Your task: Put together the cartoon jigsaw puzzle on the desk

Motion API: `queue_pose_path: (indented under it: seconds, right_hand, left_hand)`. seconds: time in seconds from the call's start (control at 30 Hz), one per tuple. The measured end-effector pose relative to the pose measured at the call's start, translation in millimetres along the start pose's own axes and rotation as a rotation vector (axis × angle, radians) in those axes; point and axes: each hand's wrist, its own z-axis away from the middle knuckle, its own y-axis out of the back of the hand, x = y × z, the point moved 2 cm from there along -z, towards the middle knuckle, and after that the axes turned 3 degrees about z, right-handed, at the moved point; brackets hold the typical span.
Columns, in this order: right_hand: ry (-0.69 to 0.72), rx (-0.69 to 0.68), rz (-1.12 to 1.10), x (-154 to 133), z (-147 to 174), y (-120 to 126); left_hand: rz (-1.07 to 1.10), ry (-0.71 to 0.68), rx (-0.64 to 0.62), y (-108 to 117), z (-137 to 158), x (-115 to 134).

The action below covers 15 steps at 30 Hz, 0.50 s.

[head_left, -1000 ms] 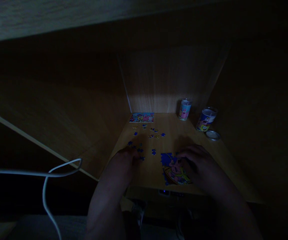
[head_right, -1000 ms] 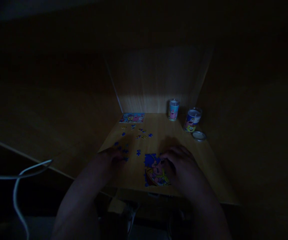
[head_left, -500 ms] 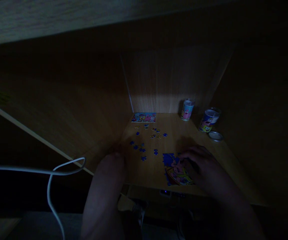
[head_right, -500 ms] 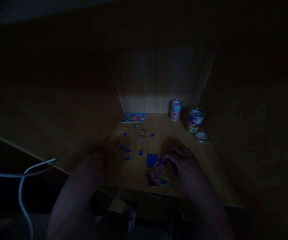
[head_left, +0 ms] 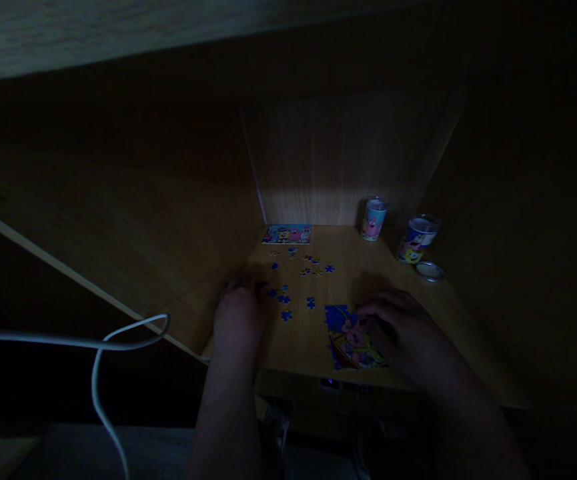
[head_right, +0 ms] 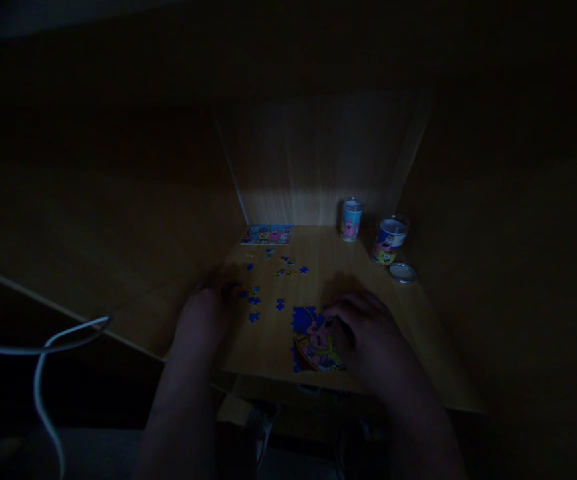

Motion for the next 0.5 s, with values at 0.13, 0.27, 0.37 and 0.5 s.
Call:
queue_pose_path:
  seconds: [0.13, 0.27, 0.37, 0.5]
  right_hand:
    - [0.004, 0.000, -0.015, -0.7, 0.3, 0.0]
    - [-0.001, -0.003, -0.016, -0.1, -0.2, 0.0]
    - [0.011, -0.001, -0.013, 0.2, -1.2, 0.5]
    - [0.000, -0.018, 0.005, -0.2, -1.9, 0.7]
  left_hand:
    - [0.080, 0.014, 0.002, 3.1, -1.8, 0.1]
    - [0.324, 0.052, -0.069, 10.1, -0.1, -0.7]
    - [0.629, -0.079, -0.156, 14.6, 7.0, 10.1]
    - [0.794, -0.278, -0.378, 14.3, 23.2, 40.0]
